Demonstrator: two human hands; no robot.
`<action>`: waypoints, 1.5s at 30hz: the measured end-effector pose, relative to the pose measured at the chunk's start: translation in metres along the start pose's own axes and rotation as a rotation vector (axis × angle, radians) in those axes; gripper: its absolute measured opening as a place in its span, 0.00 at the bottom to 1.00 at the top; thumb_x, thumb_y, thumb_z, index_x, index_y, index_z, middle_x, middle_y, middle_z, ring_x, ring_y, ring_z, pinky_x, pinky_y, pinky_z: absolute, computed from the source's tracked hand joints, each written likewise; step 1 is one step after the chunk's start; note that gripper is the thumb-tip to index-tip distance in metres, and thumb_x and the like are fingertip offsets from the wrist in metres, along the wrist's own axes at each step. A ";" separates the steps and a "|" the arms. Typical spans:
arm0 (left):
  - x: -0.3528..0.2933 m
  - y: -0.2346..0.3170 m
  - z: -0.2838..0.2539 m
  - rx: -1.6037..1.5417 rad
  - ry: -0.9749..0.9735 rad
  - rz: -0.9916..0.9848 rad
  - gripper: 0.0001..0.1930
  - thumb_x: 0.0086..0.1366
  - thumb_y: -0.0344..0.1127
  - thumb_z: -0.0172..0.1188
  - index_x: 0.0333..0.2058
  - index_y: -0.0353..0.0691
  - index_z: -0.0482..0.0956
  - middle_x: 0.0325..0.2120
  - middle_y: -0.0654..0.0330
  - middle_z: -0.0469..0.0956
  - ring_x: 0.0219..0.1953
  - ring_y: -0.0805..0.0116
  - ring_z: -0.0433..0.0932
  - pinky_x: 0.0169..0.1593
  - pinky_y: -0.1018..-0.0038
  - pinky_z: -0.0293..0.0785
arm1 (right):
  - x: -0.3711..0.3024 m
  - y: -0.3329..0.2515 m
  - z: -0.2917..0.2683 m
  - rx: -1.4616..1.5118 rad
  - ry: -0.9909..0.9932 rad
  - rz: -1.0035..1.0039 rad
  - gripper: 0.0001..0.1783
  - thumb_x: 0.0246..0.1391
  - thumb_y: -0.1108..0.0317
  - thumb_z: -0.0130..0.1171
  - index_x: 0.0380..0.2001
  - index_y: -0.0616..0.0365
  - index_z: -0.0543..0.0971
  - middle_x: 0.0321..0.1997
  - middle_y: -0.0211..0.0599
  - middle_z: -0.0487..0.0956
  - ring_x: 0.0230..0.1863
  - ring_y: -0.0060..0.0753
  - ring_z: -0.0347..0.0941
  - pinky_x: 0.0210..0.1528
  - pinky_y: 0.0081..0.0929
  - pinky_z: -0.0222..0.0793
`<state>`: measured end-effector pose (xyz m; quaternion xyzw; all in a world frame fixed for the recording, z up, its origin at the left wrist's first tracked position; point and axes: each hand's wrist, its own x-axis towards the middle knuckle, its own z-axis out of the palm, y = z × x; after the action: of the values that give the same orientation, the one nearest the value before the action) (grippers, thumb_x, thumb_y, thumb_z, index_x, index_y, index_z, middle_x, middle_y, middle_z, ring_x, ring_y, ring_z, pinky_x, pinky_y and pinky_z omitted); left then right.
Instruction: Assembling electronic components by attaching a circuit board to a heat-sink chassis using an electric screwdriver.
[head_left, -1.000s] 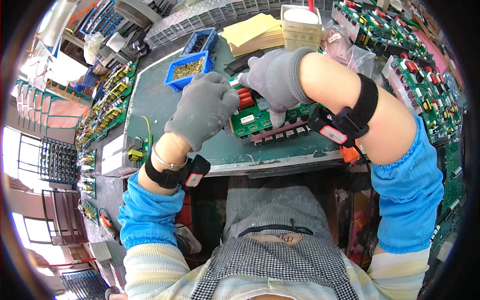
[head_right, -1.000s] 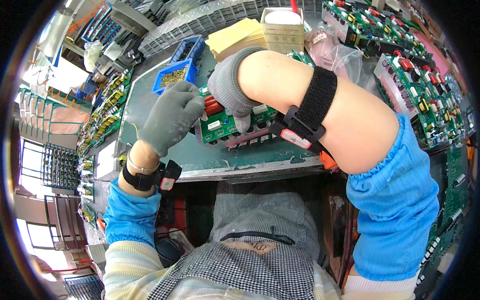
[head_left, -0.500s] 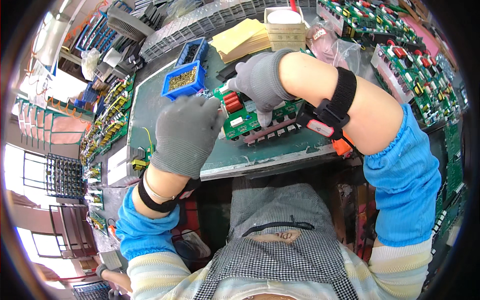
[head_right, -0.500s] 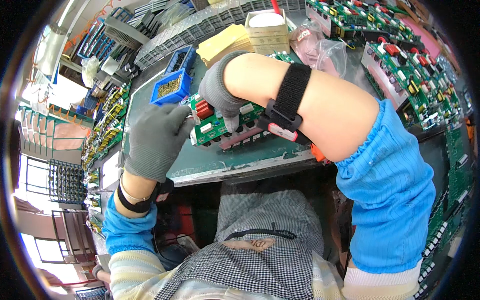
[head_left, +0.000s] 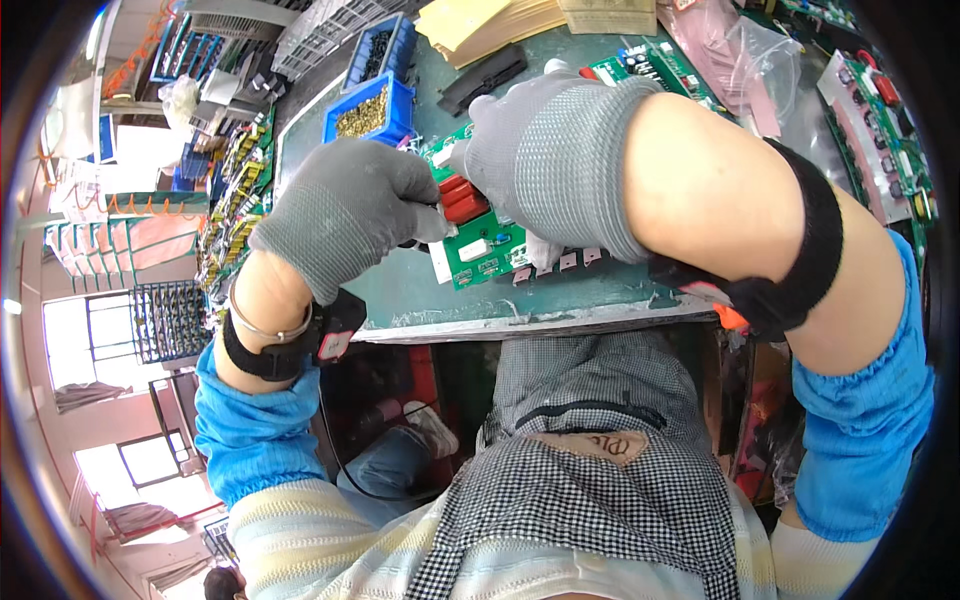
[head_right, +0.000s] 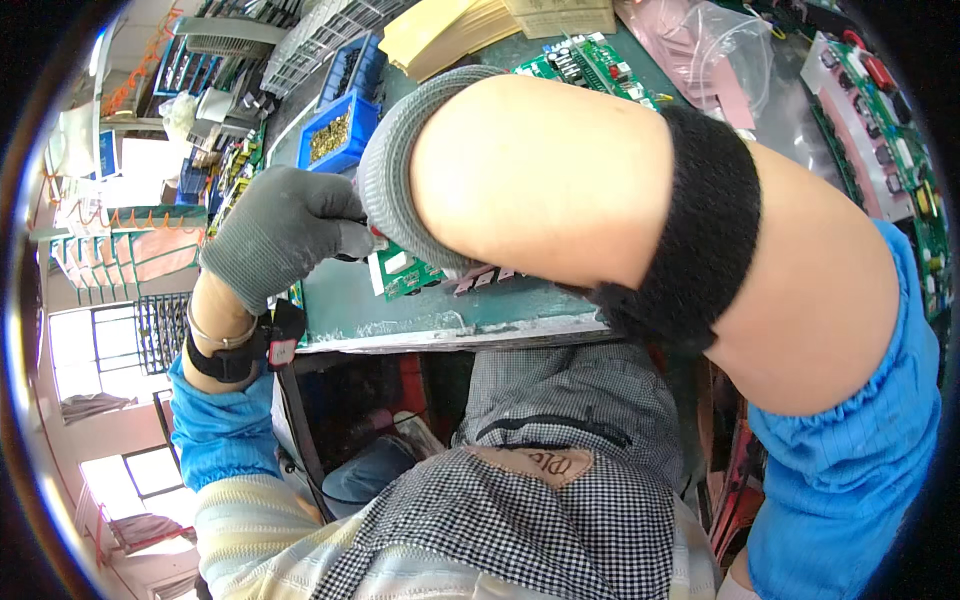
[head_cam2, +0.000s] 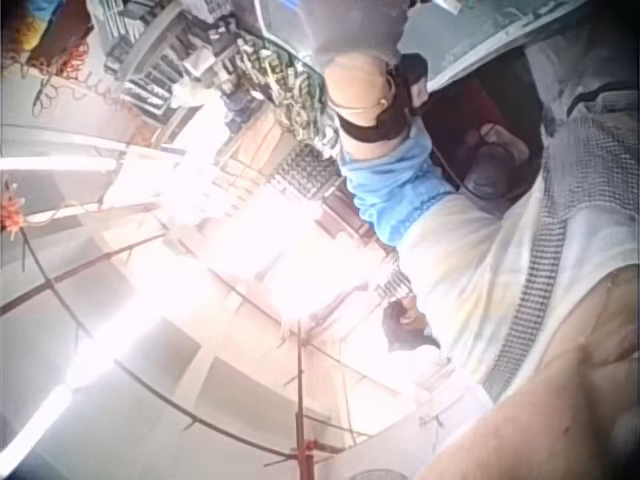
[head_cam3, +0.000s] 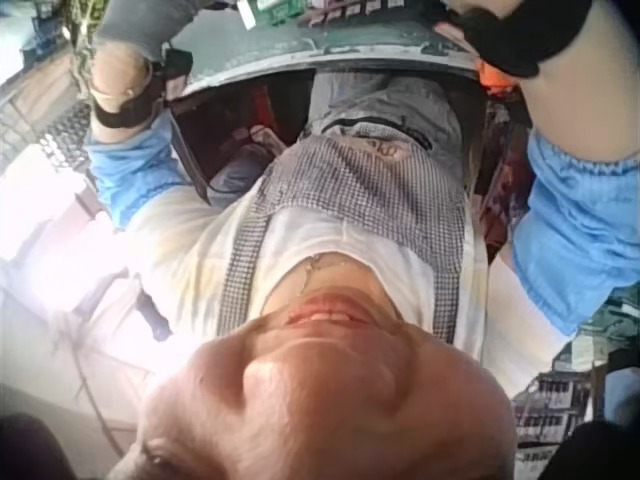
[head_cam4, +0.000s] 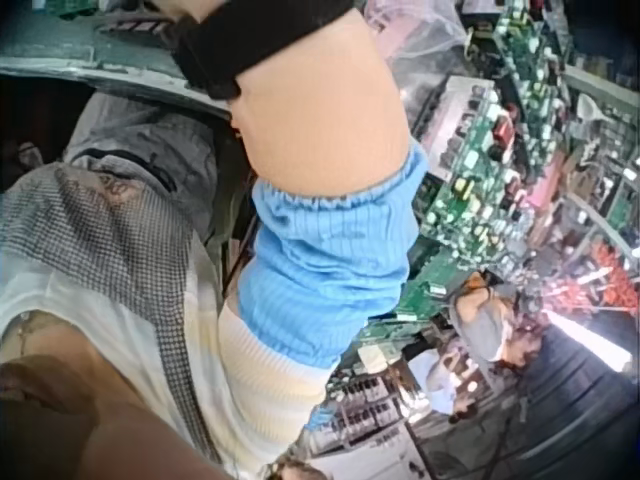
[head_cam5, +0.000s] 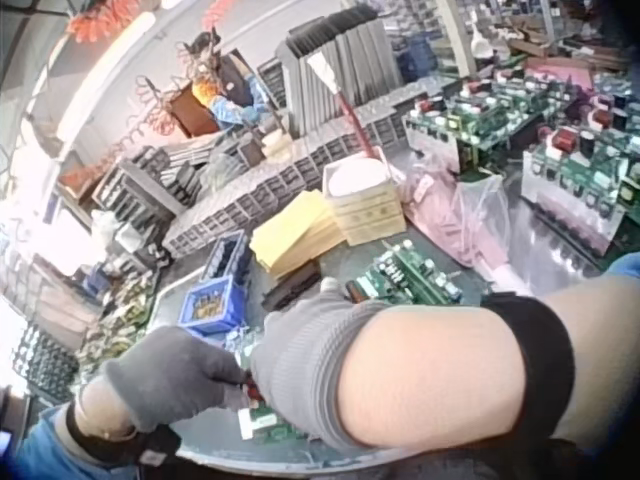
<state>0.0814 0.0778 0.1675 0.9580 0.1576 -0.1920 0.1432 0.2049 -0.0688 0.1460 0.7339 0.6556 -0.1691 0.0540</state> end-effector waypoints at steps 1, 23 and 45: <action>0.000 0.003 0.002 0.126 0.030 0.016 0.12 0.57 0.44 0.69 0.31 0.42 0.87 0.20 0.55 0.81 0.24 0.57 0.82 0.33 0.63 0.77 | 0.000 0.001 0.000 0.011 -0.001 -0.007 0.41 0.38 0.54 0.80 0.57 0.55 0.77 0.56 0.49 0.77 0.57 0.53 0.77 0.58 0.47 0.73; -0.057 -0.068 0.068 -0.479 0.524 0.134 0.30 0.58 0.34 0.71 0.60 0.39 0.75 0.41 0.59 0.82 0.32 0.73 0.78 0.40 0.74 0.78 | -0.004 0.007 0.006 0.010 0.076 -0.062 0.52 0.32 0.55 0.82 0.63 0.59 0.70 0.58 0.51 0.74 0.55 0.57 0.76 0.56 0.42 0.74; -0.025 -0.034 0.123 0.222 0.527 -0.045 0.05 0.58 0.34 0.61 0.32 0.42 0.82 0.27 0.54 0.83 0.32 0.53 0.85 0.34 0.63 0.81 | -0.009 0.003 0.012 -0.029 0.149 -0.082 0.55 0.33 0.53 0.81 0.66 0.54 0.68 0.62 0.49 0.72 0.59 0.55 0.74 0.59 0.43 0.72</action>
<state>0.0076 0.0618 0.0621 0.9810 0.1885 0.0442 -0.0127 0.2050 -0.0809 0.1373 0.7163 0.6896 -0.1064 0.0088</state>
